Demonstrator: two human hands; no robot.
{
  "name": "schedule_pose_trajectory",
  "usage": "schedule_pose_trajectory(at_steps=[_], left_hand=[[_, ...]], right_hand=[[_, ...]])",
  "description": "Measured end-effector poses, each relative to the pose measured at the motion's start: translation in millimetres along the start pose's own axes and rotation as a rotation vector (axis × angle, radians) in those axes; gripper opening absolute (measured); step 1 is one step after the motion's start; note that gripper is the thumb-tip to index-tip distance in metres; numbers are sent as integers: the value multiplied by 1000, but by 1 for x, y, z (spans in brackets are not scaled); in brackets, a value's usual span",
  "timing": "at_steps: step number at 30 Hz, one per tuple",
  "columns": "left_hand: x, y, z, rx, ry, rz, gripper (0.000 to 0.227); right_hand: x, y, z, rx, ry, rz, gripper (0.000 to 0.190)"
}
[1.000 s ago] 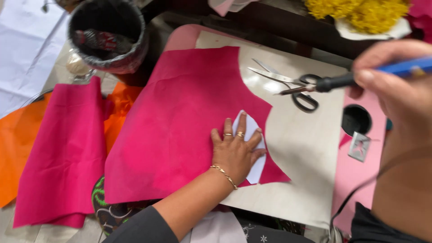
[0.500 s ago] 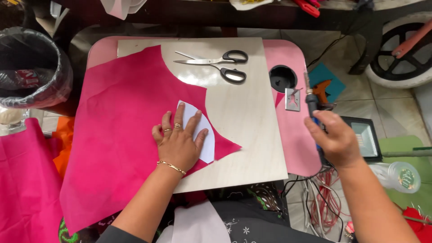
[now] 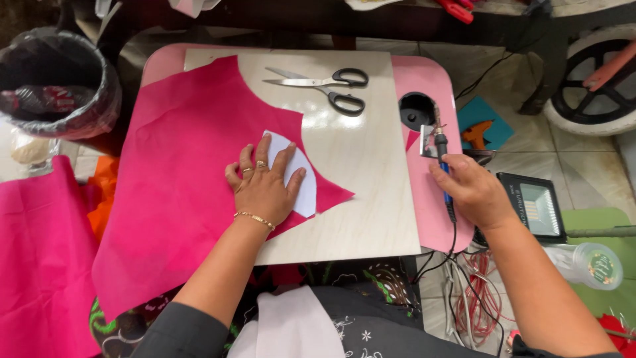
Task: Using a heat tool to cut a specific shape out of fabric using a paper template.
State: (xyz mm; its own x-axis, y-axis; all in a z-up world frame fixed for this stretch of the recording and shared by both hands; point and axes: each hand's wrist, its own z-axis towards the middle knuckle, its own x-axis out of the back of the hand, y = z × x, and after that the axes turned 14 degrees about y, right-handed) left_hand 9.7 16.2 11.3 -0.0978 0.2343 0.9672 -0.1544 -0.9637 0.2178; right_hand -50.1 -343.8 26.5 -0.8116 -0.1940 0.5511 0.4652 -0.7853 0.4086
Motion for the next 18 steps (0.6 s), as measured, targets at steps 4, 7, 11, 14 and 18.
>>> schedule_pose_trajectory(at_steps=[4, 7, 11, 14, 18], left_hand=[[4, -1, 1, 13, -12, -27, 47], [7, -3, 0, 16, -65, -28, 47], [11, -2, -3, -11, -96, -2, 49], [14, -2, -4, -31, -95, -7, 56], [16, -1, -5, -54, -89, 8, 70]], right_hand=[[7, 1, -3, 0, -45, 41, 32], [7, 2, -6, 13, -71, 8, 36], [11, -1, -3, -28, -14, -78, 28], [21, -27, 26, -260, 27, -2, 17], [7, -95, 77, -889, -95, 475, 31]])
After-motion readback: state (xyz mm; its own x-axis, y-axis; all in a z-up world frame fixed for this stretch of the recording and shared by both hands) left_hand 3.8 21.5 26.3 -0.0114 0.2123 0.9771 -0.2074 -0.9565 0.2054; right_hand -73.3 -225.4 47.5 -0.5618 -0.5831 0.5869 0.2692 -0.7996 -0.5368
